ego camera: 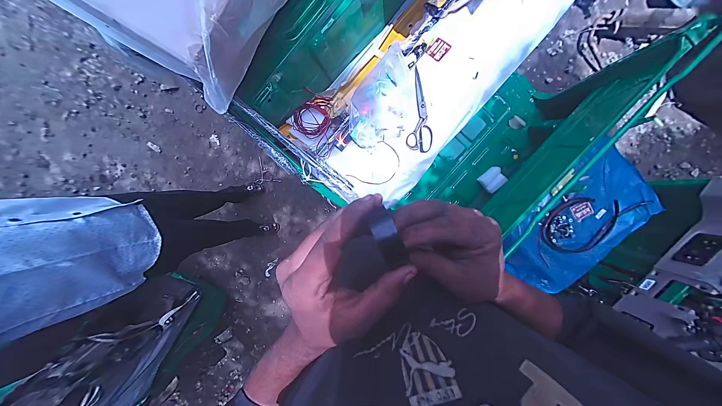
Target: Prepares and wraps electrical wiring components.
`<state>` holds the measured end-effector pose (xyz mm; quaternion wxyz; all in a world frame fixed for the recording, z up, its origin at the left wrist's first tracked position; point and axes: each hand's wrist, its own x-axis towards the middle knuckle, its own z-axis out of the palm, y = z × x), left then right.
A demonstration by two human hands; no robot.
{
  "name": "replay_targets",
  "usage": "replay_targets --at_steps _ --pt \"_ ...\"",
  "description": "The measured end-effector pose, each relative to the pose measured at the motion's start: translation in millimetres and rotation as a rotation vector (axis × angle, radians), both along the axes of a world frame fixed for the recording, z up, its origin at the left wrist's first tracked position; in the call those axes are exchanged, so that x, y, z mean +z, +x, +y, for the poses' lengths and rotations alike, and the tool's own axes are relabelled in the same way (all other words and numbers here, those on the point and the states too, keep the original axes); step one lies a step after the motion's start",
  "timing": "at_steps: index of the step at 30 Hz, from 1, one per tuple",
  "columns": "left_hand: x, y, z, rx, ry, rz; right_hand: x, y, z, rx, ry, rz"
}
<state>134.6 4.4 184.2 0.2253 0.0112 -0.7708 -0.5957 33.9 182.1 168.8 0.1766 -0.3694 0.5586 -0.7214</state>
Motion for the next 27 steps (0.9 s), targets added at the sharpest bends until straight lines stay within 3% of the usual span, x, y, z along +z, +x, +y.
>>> replay_targets --at_steps 6,12,15,20,27 --pt "-3 2 1 -0.03 -0.041 -0.035 1 6 5 0.003 0.041 -0.056" --pt "-9 7 -6 -0.15 0.096 -0.118 7 17 8 0.009 0.112 -0.132" --pt "-10 13 -19 -0.14 0.012 -0.1 14 21 7 -0.019 0.106 -0.117" --pt "-12 23 -45 -0.174 -0.161 -0.094 27 41 -12 -0.236 0.257 0.198" --pt "-4 34 -90 -0.245 -0.366 -0.051 39 69 -49 -0.276 0.448 0.289"
